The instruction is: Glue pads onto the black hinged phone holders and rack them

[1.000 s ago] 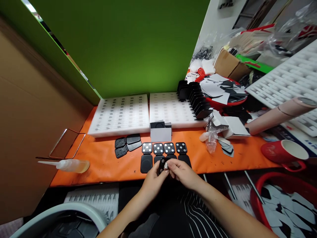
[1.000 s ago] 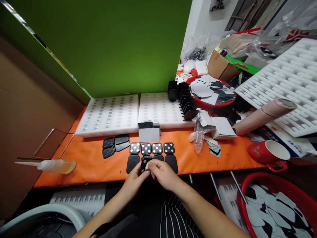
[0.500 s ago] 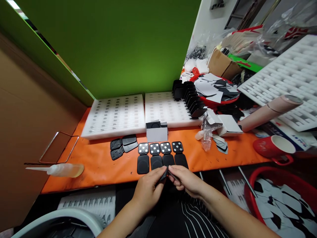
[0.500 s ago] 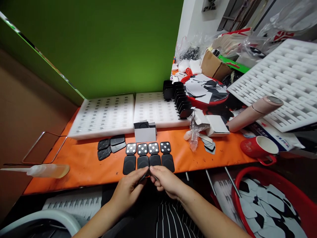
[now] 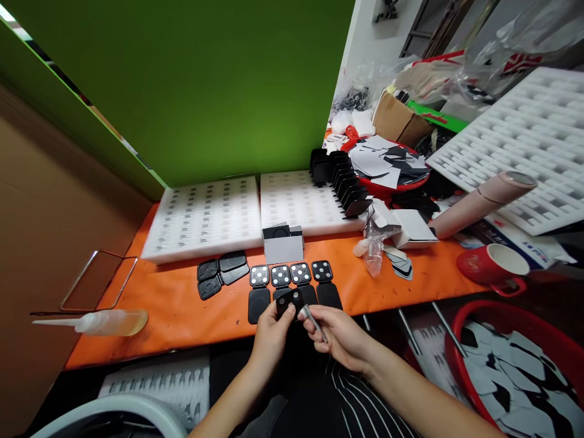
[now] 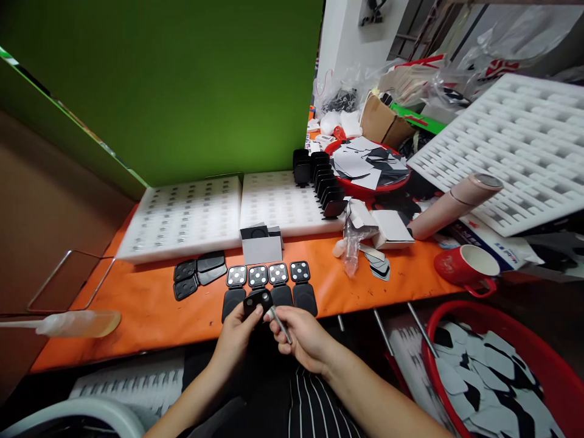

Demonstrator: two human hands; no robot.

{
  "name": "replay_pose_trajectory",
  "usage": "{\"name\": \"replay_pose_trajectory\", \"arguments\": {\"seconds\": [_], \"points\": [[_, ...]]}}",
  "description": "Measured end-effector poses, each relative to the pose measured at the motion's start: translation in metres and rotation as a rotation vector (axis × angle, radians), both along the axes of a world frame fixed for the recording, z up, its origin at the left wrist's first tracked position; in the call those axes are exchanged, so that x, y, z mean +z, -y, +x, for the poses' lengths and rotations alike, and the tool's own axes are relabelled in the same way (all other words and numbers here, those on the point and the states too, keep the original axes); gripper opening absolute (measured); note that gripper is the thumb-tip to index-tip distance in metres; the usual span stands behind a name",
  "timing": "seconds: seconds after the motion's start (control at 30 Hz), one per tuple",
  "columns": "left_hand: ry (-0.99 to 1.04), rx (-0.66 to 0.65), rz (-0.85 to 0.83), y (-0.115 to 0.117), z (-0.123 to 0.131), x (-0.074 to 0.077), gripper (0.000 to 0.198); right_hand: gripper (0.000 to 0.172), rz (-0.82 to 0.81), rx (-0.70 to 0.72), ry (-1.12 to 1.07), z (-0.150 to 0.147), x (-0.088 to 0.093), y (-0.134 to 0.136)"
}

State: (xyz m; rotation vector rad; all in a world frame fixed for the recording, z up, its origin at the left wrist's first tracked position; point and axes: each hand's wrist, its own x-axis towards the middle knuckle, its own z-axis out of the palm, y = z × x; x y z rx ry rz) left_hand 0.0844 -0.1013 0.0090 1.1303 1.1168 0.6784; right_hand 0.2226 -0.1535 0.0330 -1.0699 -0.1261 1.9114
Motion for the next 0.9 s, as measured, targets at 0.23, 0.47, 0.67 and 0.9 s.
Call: {"name": "replay_pose_trajectory", "arguments": {"seconds": [0.23,0.47,0.67,0.9], "points": [[-0.125,-0.106,0.322,0.007,-0.007,0.005,0.025,0.022,-0.049,0.104,0.062,-0.005,0.007,0.0],[-0.217,-0.019,0.367,0.007,-0.002,0.004,0.022,0.022,-0.014,0.073,0.002,-0.004,0.008,0.0],[-0.186,0.016,0.428,0.009,0.002,0.004,0.017,0.027,0.027,0.069,0.128,-0.011,0.007,0.0],[-0.163,0.139,0.343,-0.005,0.001,-0.001,0.02,0.033,0.057,0.109,0.176,-0.015,0.008,0.004]]}}
